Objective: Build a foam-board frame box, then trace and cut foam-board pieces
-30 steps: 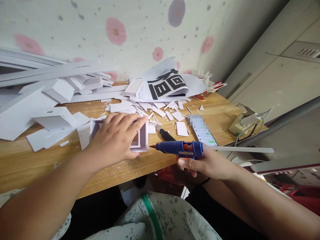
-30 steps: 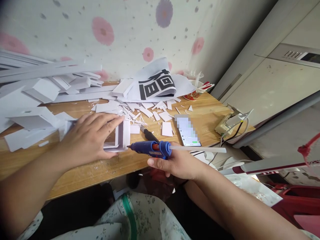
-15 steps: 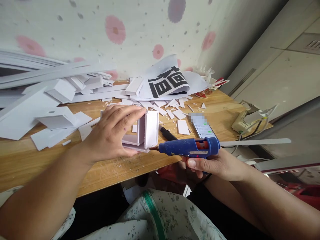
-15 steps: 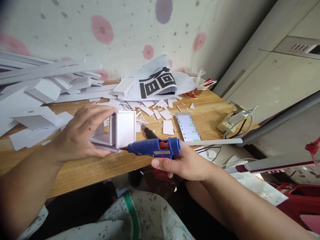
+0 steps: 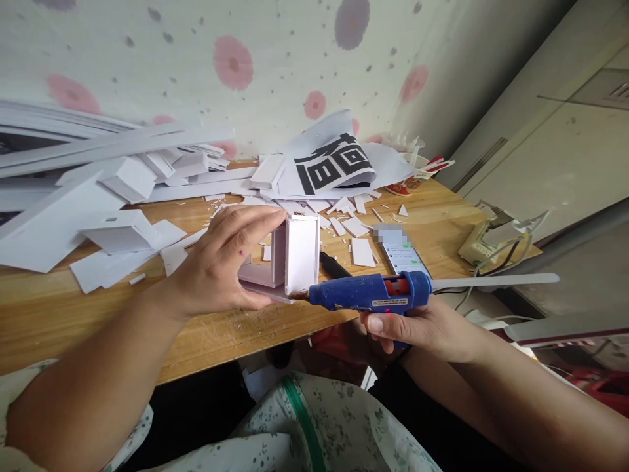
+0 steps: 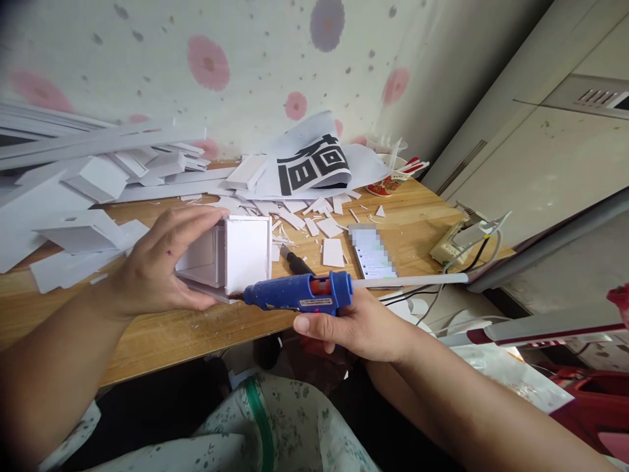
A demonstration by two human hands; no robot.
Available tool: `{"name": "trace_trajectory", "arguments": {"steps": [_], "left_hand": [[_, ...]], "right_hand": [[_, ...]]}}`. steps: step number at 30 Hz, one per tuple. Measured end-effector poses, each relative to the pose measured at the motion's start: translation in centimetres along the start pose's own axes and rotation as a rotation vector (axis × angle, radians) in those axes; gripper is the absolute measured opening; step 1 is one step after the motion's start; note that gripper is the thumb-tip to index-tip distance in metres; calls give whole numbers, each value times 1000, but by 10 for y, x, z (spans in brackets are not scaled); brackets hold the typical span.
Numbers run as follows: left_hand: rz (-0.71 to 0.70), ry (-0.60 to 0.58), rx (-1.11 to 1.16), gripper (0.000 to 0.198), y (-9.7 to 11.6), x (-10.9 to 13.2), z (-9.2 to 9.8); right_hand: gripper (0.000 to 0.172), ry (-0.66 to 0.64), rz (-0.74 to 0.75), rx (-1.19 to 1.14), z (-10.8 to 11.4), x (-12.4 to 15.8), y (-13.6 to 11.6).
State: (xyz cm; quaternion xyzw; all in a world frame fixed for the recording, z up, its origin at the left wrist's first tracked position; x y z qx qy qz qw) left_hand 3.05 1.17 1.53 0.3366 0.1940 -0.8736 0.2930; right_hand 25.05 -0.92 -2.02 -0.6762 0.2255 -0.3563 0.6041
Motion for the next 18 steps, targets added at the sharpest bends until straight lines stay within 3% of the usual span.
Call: {"name": "trace_trajectory", "arguments": {"steps": [18], "left_hand": [[-30,46,62,100,-1,-1,4]], "right_hand": [[35,75,2,25,8,5,-1]]}}
Point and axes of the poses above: each hand's wrist, its own x-axis away from the middle knuckle, its own z-axis out of the back of the hand, y = z × x, the point moved 6 cm from there along -x, towards the middle knuckle, and after that the axes turned 10 degrees about -x, right-handed, at the moved point
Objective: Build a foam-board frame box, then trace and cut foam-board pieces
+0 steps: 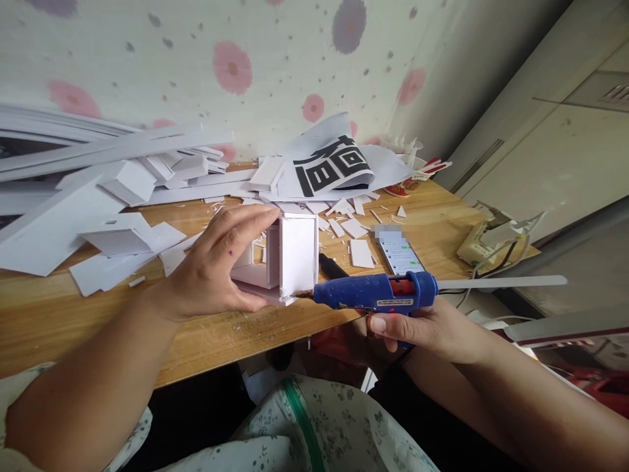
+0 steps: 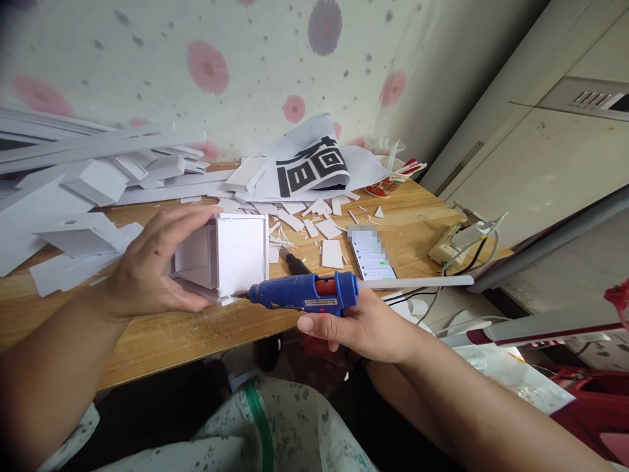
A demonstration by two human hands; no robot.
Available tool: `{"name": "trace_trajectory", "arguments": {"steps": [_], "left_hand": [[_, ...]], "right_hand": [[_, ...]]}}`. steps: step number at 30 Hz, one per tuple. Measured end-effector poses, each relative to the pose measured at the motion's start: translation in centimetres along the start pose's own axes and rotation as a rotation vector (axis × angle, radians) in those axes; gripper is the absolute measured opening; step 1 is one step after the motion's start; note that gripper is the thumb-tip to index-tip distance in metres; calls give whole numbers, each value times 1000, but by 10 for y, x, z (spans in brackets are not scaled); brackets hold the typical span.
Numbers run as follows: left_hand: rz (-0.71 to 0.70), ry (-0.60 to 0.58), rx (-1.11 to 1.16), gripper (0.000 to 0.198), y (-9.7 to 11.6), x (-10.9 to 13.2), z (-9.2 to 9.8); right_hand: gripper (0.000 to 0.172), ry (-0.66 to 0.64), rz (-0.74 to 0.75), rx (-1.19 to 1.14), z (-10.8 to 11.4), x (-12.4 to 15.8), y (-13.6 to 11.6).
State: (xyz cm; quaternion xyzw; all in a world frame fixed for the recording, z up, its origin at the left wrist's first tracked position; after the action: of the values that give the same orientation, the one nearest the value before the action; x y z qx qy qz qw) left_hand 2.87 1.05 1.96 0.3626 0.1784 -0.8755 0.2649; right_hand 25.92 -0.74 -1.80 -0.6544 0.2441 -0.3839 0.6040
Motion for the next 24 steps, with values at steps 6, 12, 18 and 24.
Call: {"name": "trace_trajectory", "arguments": {"steps": [6,12,18,24], "left_hand": [[-5,7,-15,99,0,-1,1],[-18,7,1,98,2,-3,5],[-23,16,-21,99,0,-3,5],[-2,5,-33,97,0,-3,4]], "right_hand": [[38,15,-9,-2,2,2,0],[38,60,-27,5,7,3,1],[37,83,-44,20,10,4,1],[36,86,2,150,11,4,-2]]}}
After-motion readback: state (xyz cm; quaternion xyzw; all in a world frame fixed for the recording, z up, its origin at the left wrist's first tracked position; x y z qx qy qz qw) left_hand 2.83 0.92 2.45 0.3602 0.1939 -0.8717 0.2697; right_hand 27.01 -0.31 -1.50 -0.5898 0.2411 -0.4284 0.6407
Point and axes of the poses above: each hand's wrist, its own x-axis away from the middle knuckle, its own z-axis out of the back of the hand, y = z × x, the point moved 6 cm from there along -x, towards the middle knuckle, and after that the axes turned 10 degrees about -x, right-handed, at the moved point
